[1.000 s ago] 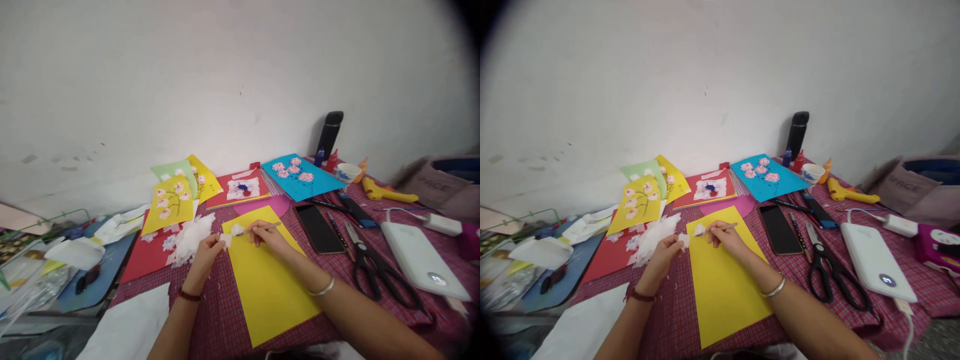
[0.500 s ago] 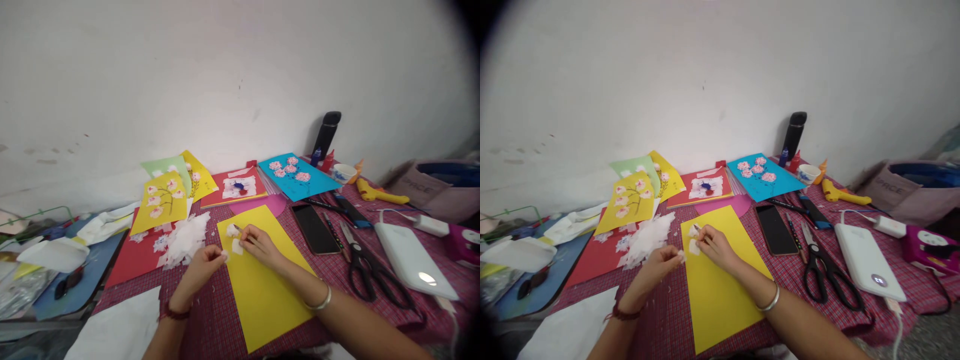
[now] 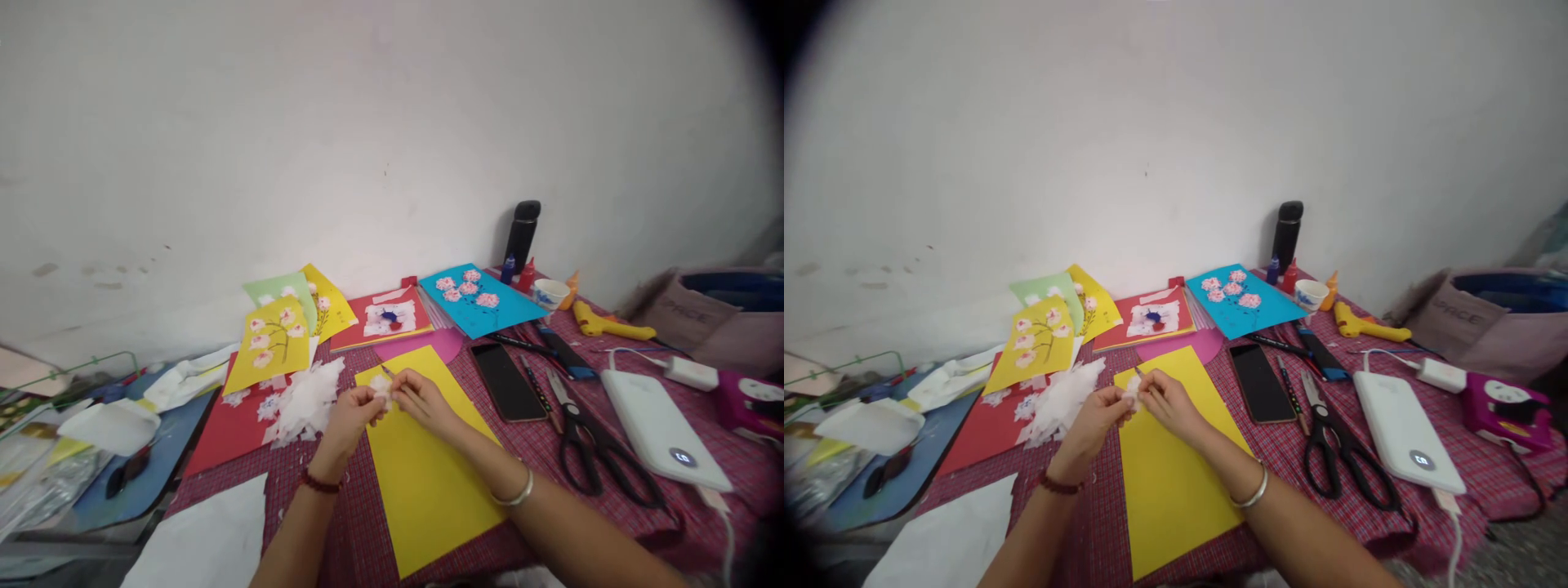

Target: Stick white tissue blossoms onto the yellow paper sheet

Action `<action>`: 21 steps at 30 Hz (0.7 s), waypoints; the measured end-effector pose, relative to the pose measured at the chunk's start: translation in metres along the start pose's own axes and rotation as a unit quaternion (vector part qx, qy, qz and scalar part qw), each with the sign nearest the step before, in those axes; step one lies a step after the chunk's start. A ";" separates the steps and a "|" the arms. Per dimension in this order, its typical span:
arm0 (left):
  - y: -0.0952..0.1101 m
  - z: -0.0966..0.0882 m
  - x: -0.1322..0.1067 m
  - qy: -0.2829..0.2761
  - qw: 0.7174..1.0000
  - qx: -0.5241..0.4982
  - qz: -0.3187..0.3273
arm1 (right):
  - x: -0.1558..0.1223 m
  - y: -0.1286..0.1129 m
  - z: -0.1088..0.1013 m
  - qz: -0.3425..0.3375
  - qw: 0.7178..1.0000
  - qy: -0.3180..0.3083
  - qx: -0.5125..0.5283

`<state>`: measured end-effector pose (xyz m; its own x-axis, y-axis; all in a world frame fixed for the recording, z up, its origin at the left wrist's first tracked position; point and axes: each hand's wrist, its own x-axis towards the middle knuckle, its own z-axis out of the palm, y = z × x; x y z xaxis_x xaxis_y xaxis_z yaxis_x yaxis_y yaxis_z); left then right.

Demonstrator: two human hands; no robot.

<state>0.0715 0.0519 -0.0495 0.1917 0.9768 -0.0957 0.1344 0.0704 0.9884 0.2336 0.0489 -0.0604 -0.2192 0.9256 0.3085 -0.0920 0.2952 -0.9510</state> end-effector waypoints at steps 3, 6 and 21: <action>-0.012 -0.002 0.009 0.084 0.986 -0.141 -0.034 | 0.005 -0.002 -0.011 0.011 0.999 0.042 -0.014; -0.023 -0.004 0.012 0.120 0.966 -0.221 -0.057 | 0.005 -0.002 -0.015 0.018 0.999 0.040 -0.028; -0.022 -0.004 0.003 0.105 0.956 -0.265 -0.066 | 0.000 0.006 -0.001 0.056 0.996 -0.068 -0.031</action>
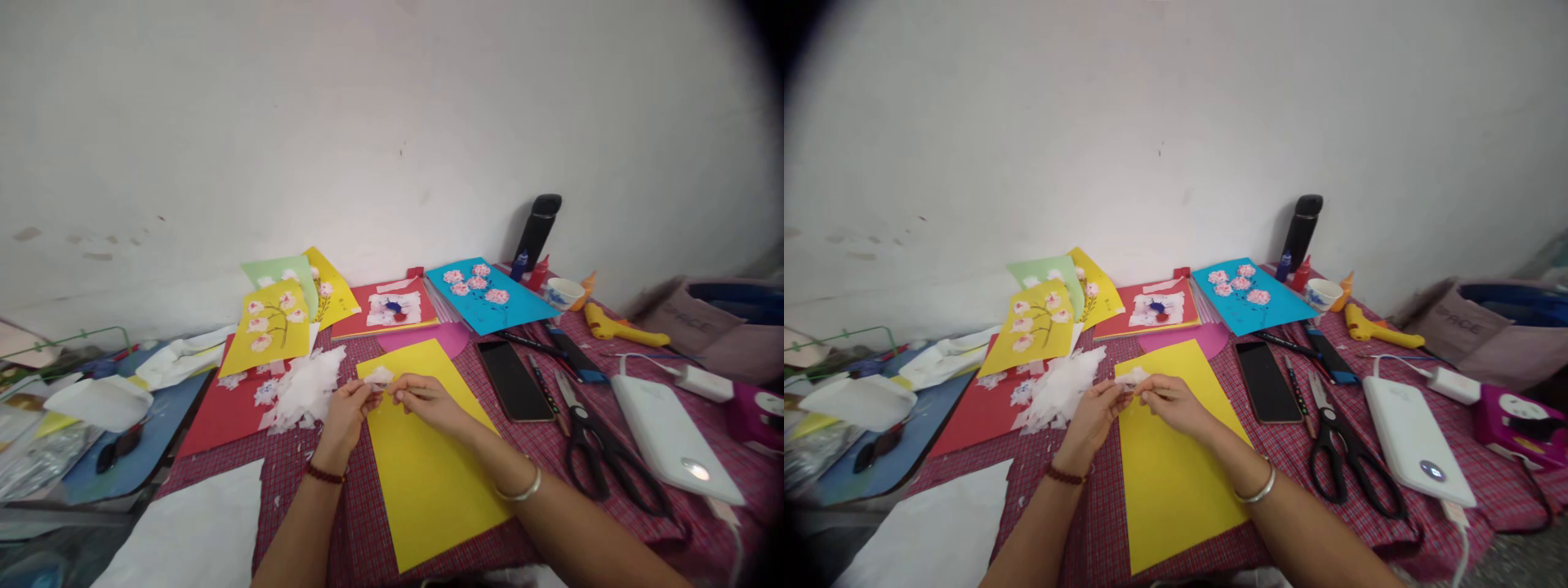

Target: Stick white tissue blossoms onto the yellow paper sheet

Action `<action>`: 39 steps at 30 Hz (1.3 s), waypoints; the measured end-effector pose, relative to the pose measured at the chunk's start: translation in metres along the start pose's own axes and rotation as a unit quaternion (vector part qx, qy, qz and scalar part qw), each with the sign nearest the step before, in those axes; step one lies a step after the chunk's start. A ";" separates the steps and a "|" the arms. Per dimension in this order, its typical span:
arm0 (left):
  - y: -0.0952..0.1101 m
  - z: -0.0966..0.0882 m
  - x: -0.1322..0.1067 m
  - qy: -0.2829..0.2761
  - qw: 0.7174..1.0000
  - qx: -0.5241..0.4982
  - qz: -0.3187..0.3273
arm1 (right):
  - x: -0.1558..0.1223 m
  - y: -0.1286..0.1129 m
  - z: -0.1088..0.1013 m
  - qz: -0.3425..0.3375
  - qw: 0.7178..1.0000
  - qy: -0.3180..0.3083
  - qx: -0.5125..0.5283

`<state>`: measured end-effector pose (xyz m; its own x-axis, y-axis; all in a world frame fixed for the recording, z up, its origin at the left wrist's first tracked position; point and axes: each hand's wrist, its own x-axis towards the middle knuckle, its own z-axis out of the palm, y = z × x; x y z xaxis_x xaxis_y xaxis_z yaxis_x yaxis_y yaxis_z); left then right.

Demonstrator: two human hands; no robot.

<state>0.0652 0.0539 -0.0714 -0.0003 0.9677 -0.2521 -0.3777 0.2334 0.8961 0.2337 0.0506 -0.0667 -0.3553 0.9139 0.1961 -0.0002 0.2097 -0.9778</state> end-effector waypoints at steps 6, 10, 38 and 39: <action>0.002 -0.004 0.003 -0.016 0.998 -0.045 -0.037 | 0.000 0.000 0.001 -0.011 1.000 0.022 0.019; 0.003 -0.004 0.001 -0.040 0.997 -0.052 -0.030 | 0.001 0.000 0.002 -0.045 0.997 0.059 0.010; -0.003 0.009 -0.011 -0.019 0.962 0.207 0.178 | 0.006 0.012 0.014 0.115 0.906 0.123 0.389; -0.002 0.009 -0.010 -0.011 0.968 0.188 0.168 | 0.006 0.010 0.013 0.100 0.918 0.126 0.362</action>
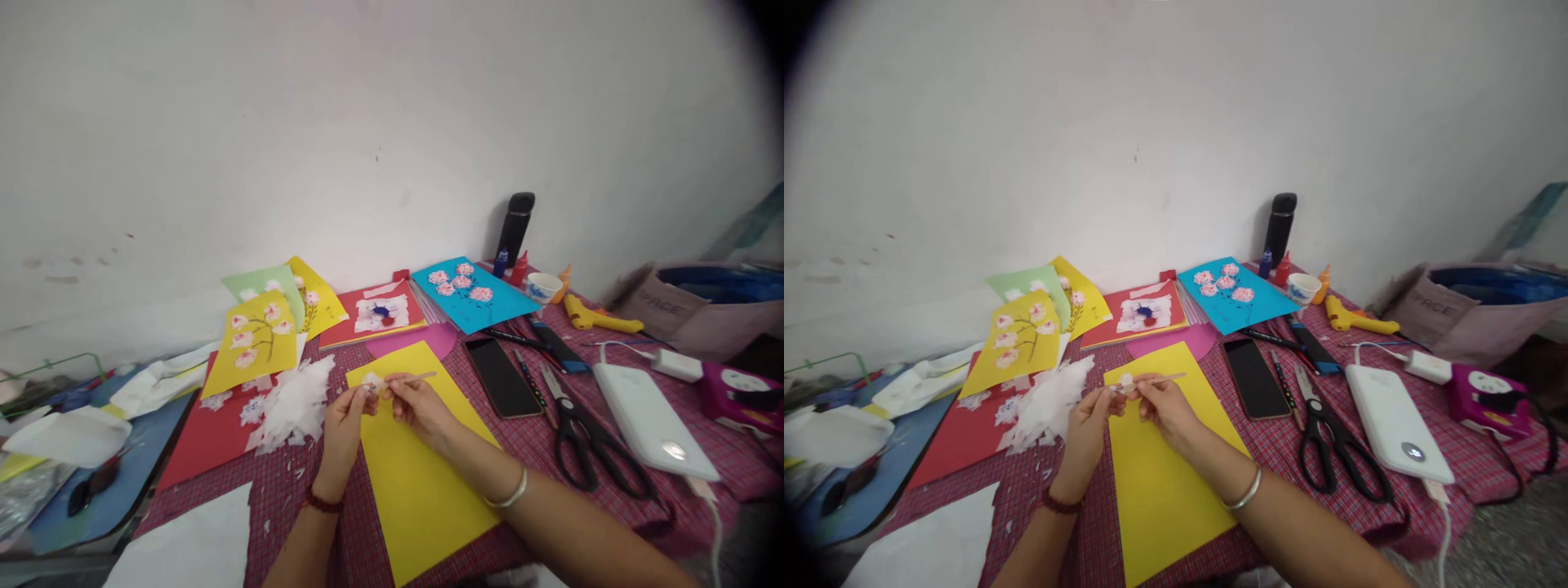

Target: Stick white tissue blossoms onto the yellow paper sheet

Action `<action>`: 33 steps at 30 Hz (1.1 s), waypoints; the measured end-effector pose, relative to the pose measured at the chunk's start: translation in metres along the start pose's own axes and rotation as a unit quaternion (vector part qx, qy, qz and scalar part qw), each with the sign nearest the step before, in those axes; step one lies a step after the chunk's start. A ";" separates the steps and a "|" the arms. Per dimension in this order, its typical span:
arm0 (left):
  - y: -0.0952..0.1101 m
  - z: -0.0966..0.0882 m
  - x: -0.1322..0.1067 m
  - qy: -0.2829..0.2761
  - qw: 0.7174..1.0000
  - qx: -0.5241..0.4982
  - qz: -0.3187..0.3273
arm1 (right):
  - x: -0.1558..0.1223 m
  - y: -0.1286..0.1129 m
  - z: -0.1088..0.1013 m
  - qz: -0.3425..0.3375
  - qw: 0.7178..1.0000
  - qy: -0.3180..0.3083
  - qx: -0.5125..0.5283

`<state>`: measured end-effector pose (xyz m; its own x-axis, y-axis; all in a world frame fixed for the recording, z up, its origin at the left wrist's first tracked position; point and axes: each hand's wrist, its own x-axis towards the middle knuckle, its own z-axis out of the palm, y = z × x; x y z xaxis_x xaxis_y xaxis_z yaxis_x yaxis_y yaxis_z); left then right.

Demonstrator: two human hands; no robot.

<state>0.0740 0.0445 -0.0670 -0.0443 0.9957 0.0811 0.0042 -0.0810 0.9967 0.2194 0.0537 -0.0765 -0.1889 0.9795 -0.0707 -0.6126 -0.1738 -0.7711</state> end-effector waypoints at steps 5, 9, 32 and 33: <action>0.000 -0.005 0.004 0.037 0.991 -0.120 -0.054 | -0.001 -0.012 0.000 -0.104 0.982 -0.020 -0.153; 0.004 -0.016 0.012 0.015 0.999 -0.005 -0.032 | 0.003 -0.012 -0.008 -0.089 0.988 -0.010 -0.123; -0.030 -0.022 0.083 -0.211 0.913 0.337 0.092 | 0.025 -0.008 -0.039 -0.107 0.927 0.013 -0.358; -0.030 -0.022 0.083 -0.213 0.916 0.329 0.085 | 0.025 -0.007 -0.038 -0.116 0.921 0.010 -0.373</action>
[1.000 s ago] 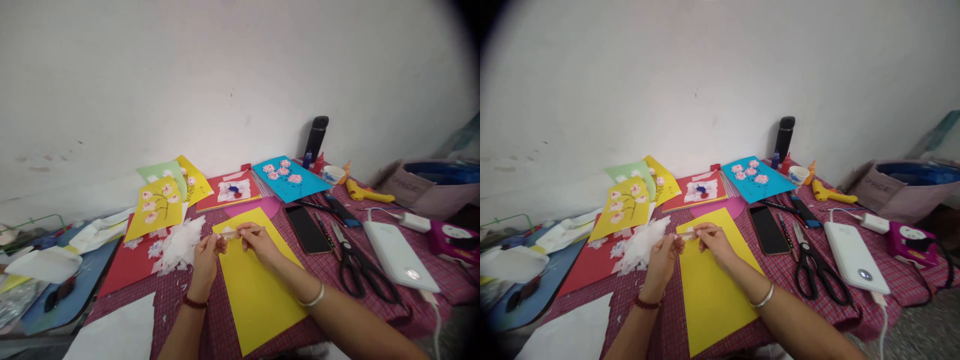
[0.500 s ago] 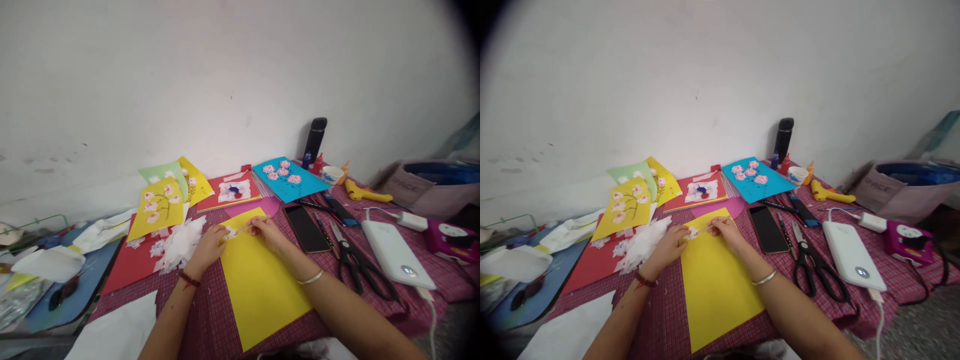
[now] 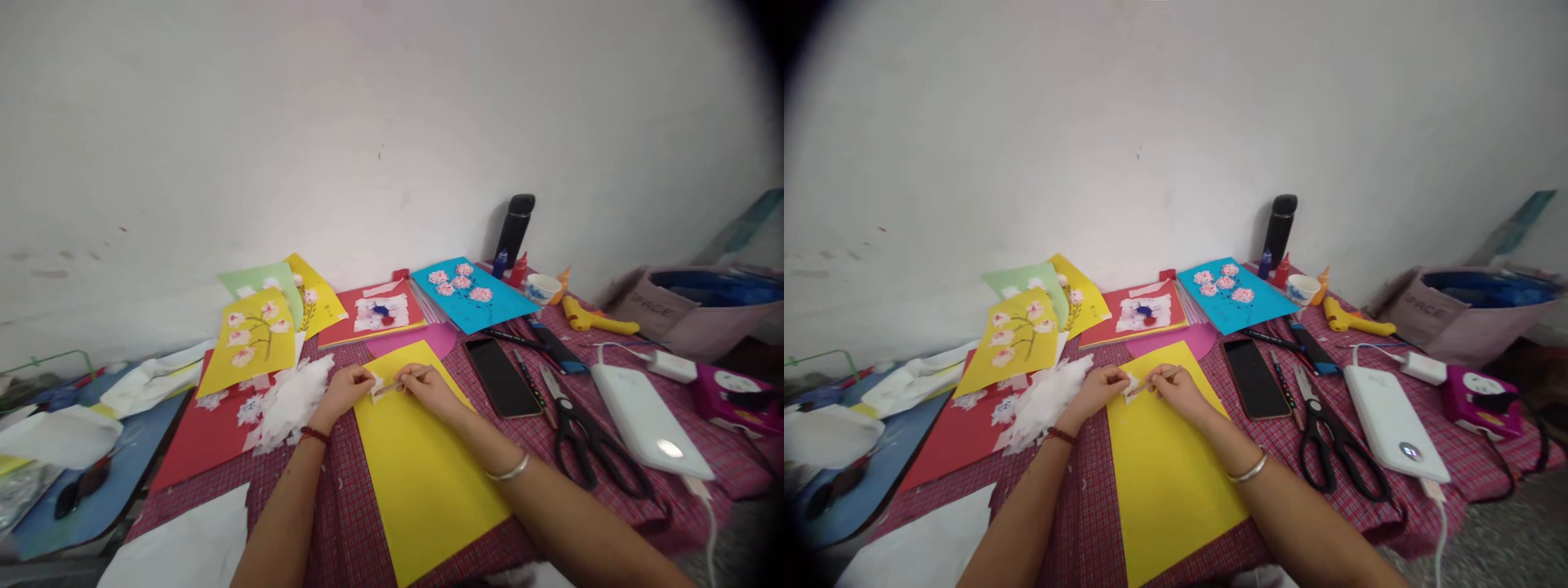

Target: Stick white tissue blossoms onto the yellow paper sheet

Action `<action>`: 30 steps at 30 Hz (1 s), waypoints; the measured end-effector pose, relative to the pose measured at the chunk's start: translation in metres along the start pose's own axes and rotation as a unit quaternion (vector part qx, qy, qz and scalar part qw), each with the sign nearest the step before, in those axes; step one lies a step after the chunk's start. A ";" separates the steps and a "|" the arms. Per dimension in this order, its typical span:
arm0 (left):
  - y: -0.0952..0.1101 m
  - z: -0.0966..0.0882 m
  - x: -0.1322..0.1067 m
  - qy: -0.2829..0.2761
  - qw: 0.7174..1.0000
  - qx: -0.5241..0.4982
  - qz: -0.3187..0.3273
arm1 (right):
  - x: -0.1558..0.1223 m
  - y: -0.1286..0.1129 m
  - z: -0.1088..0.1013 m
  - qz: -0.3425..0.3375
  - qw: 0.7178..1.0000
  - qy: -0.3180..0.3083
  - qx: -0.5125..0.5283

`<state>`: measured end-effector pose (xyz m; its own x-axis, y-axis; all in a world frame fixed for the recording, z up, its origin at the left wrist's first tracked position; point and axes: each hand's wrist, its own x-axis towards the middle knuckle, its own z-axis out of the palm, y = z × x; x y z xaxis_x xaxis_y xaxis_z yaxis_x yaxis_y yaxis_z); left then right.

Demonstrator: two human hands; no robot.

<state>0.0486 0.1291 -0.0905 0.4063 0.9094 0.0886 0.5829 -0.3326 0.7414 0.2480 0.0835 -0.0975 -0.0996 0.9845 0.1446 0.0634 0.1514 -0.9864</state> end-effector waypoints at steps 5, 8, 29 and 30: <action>0.002 -0.001 -0.001 0.003 1.000 -0.013 -0.010 | -0.001 0.007 0.004 -0.032 0.999 -0.012 -0.021; 0.002 -0.001 -0.001 0.005 1.000 -0.022 -0.017 | -0.003 0.008 0.006 -0.041 0.998 -0.016 -0.033; 0.001 -0.004 -0.006 -0.016 1.000 -0.003 0.011 | -0.013 -0.006 0.009 -0.110 0.989 -0.017 -0.102; 0.001 -0.004 -0.007 -0.018 1.000 -0.001 0.007 | -0.011 -0.007 0.007 -0.097 0.993 -0.004 -0.074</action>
<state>0.0435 0.1236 -0.0882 0.4403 0.8948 0.0746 0.5756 -0.3450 0.7414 0.2418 0.0709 -0.0926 -0.1323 0.9348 0.3297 0.1867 0.3501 -0.9179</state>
